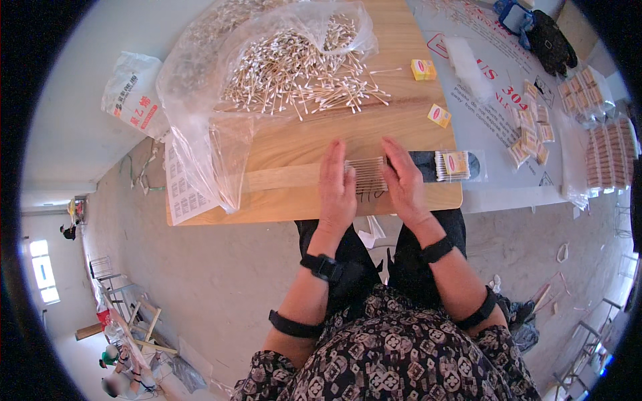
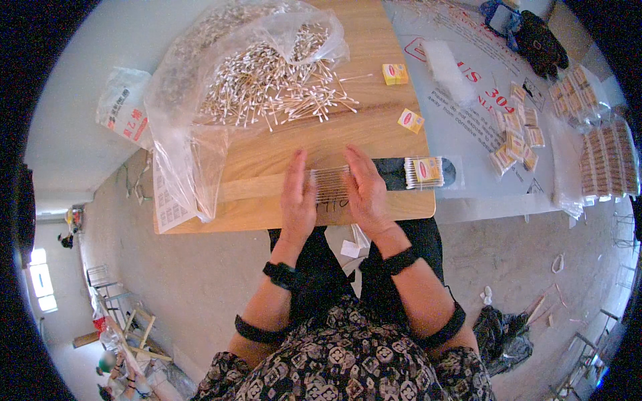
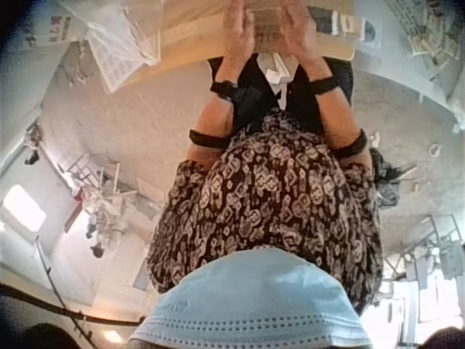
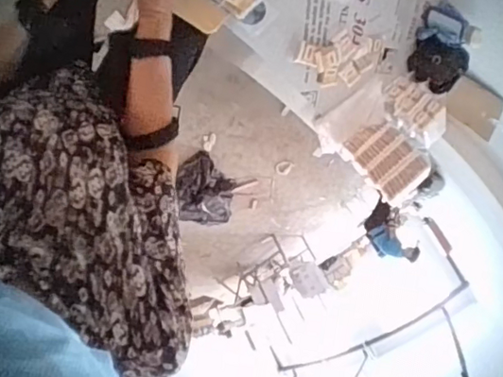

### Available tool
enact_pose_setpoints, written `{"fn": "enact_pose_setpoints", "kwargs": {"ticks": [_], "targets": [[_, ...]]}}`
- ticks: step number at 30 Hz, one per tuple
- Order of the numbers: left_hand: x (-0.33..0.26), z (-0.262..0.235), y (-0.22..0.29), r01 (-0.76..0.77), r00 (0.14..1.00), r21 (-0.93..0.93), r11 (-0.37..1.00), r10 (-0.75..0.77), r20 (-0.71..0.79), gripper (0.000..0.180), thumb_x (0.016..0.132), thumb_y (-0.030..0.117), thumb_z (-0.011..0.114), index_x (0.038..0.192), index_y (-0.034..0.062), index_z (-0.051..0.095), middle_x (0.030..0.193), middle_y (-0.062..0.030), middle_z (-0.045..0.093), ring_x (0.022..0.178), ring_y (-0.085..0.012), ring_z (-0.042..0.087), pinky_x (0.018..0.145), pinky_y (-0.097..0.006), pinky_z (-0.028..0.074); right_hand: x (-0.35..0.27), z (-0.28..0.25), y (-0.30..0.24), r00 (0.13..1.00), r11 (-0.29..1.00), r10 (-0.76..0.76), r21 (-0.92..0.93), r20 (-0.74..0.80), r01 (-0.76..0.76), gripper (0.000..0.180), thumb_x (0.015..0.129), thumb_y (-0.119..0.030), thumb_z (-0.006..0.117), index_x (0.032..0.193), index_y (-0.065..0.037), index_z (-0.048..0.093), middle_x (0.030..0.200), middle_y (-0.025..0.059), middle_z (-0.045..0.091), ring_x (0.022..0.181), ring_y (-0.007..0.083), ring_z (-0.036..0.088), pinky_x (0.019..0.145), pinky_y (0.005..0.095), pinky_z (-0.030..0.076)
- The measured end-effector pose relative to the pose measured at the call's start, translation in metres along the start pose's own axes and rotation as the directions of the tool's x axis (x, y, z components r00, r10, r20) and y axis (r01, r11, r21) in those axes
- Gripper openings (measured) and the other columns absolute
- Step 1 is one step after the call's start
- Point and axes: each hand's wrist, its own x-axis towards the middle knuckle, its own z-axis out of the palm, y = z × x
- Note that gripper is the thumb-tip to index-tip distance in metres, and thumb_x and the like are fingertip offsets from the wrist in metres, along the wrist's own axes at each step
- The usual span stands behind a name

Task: The person gathers cotton swabs from a pile and aligns them on a wooden board before sliding them into a plastic sleeve. They then insert a small yellow card into the sleeve and set the package aside.

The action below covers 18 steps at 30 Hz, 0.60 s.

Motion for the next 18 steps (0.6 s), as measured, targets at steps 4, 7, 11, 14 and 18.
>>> {"fn": "enact_pose_setpoints", "kwargs": {"ticks": [4,7,11,14,18], "targets": [[-0.017,-0.009,0.016,-0.292,0.917,0.652,0.700,0.012,0.398,0.069,0.096,0.034,0.054,0.152,0.0023,0.029,0.158,-0.0182,0.027,0.148,-0.0313,0.022,0.120,-0.049,0.015,-0.005,-0.023,-0.005,0.874,0.705,-0.248,-0.541,0.418,0.459,0.045,0.085,-0.009,0.063,0.130,-0.003,0.057,0.138,0.0151,0.053,0.131,0.0342,0.048,0.111,0.0432,0.039],[-0.021,-0.007,0.016,-0.319,0.886,0.698,0.641,-0.061,0.460,0.074,0.095,0.041,0.054,0.152,0.0023,0.027,0.160,-0.0176,0.023,0.150,-0.0311,0.018,0.121,-0.051,0.013,-0.007,-0.026,0.002,0.814,0.596,-0.290,-0.571,0.503,0.565,0.046,0.084,-0.012,0.061,0.128,-0.003,0.058,0.137,0.0137,0.053,0.131,0.0328,0.048,0.111,0.0450,0.039],[-0.023,-0.006,0.014,-0.332,0.896,0.718,0.612,-0.033,0.442,0.075,0.095,0.045,0.052,0.152,0.0015,0.028,0.160,-0.0167,0.025,0.150,-0.0303,0.019,0.120,-0.051,0.014,-0.010,-0.024,0.002,0.810,0.566,-0.286,-0.592,0.512,0.573,0.045,0.083,-0.013,0.058,0.127,-0.001,0.059,0.137,0.0135,0.053,0.131,0.0317,0.048,0.112,0.0449,0.038],[-0.024,-0.006,0.013,-0.333,0.894,0.724,0.604,-0.042,0.446,0.075,0.095,0.046,0.051,0.152,0.0017,0.028,0.160,-0.0170,0.025,0.150,-0.0300,0.019,0.120,-0.051,0.014,-0.018,-0.020,0.000,0.818,0.540,-0.301,-0.620,0.490,0.570,0.046,0.082,-0.012,0.058,0.126,-0.001,0.058,0.137,0.0141,0.054,0.131,0.0318,0.048,0.112,0.0445,0.038],[-0.022,-0.006,0.013,-0.317,0.891,0.707,0.632,-0.055,0.450,0.076,0.095,0.047,0.051,0.152,0.0019,0.028,0.160,-0.0170,0.025,0.150,-0.0297,0.019,0.120,-0.051,0.014,-0.017,-0.017,0.003,0.823,0.548,-0.303,-0.619,0.481,0.563,0.047,0.082,-0.011,0.057,0.128,0.000,0.057,0.139,0.0147,0.052,0.131,0.0321,0.048,0.113,0.0447,0.037]]}}
